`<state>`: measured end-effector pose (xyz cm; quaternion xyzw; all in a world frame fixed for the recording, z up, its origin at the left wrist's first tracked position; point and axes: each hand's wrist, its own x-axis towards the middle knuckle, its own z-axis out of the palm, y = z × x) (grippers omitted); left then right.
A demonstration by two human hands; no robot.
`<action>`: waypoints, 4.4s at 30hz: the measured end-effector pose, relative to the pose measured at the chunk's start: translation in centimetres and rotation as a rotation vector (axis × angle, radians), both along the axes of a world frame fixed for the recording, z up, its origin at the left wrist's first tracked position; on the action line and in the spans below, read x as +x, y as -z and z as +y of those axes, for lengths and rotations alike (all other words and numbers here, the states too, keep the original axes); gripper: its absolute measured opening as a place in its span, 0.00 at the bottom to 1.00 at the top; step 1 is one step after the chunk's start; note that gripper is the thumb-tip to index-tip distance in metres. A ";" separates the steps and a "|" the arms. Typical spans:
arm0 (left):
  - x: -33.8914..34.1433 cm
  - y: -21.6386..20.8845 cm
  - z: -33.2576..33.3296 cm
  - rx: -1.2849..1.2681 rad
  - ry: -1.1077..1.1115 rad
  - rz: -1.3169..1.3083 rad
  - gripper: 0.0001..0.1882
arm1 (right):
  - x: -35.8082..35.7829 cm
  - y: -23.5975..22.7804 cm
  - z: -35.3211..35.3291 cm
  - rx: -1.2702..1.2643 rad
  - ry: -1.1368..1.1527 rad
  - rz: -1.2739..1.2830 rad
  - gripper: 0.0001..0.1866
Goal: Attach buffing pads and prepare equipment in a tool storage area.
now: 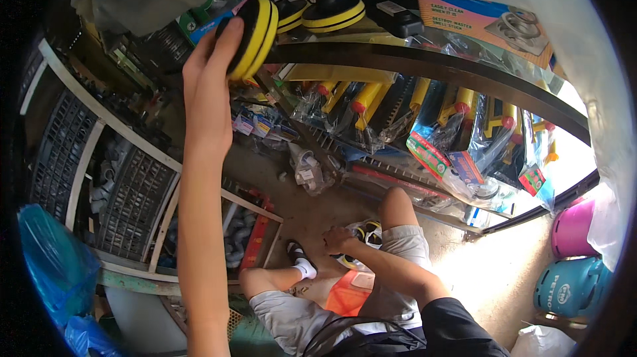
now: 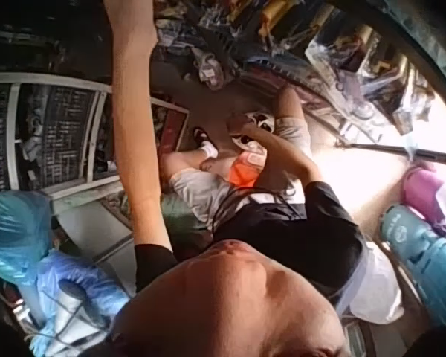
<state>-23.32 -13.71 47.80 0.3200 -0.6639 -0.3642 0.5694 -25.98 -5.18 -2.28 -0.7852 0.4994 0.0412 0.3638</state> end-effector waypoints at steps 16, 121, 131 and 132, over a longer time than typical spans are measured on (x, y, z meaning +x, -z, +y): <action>-19.2 1.8 0.2 -0.669 0.116 -0.508 0.14 | 2.1 -3.4 -0.4 -0.045 0.017 -0.015 0.28; 3.6 17.5 32.6 0.693 0.583 1.443 0.10 | -1.7 -1.2 -4.6 -0.074 0.172 0.043 0.23; 3.3 17.3 32.0 0.698 0.577 1.476 0.12 | -1.6 -0.8 -4.3 -0.045 0.176 0.026 0.21; 3.3 17.3 31.8 0.704 0.575 1.474 0.12 | -1.5 -0.8 -4.3 -0.041 0.175 0.038 0.22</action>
